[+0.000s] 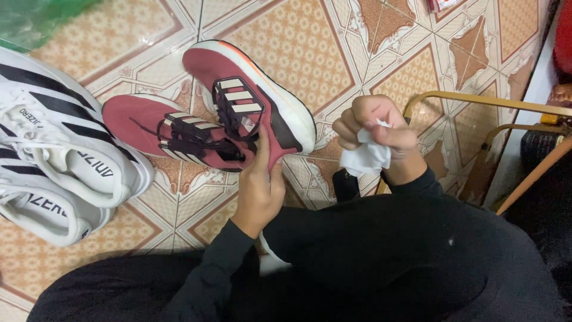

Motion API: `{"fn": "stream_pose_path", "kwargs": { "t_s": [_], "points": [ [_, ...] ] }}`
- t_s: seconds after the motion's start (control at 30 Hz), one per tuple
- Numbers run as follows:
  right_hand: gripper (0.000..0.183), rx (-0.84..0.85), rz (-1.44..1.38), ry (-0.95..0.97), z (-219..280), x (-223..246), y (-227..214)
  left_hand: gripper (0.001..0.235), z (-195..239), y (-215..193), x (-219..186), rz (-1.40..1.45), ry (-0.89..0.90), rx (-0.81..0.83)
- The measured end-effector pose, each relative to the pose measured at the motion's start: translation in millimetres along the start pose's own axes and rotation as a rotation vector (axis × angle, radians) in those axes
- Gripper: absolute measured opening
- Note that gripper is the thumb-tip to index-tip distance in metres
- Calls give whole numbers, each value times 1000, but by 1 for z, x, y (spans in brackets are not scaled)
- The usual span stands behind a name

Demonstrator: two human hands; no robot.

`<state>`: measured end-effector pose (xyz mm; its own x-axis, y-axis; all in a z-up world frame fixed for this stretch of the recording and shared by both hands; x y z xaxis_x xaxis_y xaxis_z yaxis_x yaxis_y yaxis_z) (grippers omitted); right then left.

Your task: The person sits on the floor and wipes a white sneaker with a cloth, then places it beside its pair. They then pick up a red sneaker and wipe the sole and upper with the cloth, rotating the shoe to clean multiple sides before setting it down.

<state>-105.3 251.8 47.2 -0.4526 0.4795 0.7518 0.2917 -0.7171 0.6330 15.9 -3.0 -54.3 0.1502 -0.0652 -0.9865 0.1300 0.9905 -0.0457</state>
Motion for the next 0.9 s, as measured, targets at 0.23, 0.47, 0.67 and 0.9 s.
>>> {"fn": "stream_pose_path", "kwargs": {
  "t_s": [0.23,0.47,0.67,0.9],
  "points": [
    [37,-64,40,-38,-4,-11,6,77,-5,-9,-16,24,-15,-15],
    [33,-144,35,-11,-2,-13,11,81,-12,-21,-40,60,4,-25],
    [21,-224,15,-1,-4,-12,21,78,5,-4,16,87,-9,-26],
    [23,-278,11,-10,-6,-18,16,76,2,-7,2,72,-5,-30]
  ]
}}
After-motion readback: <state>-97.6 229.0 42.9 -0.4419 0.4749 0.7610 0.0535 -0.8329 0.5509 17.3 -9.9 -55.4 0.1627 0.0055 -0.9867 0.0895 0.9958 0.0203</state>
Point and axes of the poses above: each hand's wrist, its own z-axis away from the middle knuckle, its own y-axis out of the palm, x = y × z, the point moved 2 cm from there along -z, towards the middle knuckle, and after that the axes turned 2 degrees about -x, right-handed, at the moved point
